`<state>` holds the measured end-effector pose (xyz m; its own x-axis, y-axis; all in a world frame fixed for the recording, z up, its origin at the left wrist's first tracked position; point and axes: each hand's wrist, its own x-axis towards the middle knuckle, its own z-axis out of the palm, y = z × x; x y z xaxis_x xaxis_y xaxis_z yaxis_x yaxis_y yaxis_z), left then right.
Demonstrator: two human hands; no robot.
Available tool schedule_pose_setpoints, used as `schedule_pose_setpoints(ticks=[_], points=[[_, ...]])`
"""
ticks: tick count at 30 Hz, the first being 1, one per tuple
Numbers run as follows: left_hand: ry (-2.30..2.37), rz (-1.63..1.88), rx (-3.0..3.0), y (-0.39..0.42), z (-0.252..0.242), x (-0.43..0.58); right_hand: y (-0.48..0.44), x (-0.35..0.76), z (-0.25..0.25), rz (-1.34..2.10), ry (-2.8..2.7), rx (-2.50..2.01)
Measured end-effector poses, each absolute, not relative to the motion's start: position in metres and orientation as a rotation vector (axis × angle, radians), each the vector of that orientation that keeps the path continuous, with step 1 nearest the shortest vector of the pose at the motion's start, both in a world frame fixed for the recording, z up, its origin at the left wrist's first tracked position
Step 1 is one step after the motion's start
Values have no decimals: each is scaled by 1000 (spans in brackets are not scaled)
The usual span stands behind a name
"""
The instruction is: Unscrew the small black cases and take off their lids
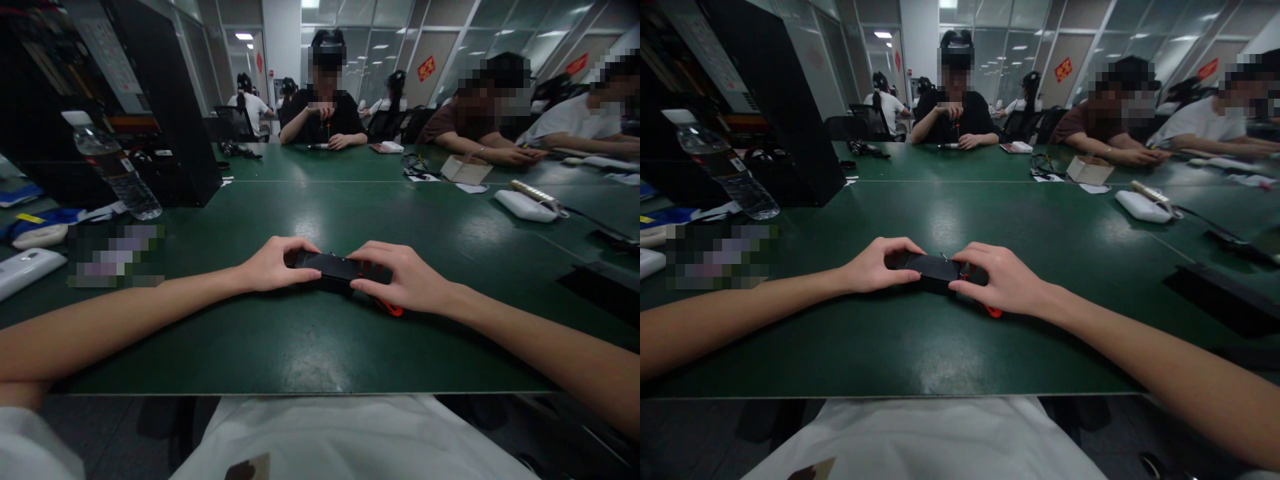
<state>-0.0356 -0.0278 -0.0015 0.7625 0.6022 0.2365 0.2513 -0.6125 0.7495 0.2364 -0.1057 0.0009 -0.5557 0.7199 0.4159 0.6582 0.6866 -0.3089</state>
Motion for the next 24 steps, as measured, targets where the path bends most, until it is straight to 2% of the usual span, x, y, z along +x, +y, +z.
schedule_pose_setpoints(ticks=[24], points=[[725, 658, 2194, -21, -6, -36, -102, 236, 4, 189, -2364, -1067]])
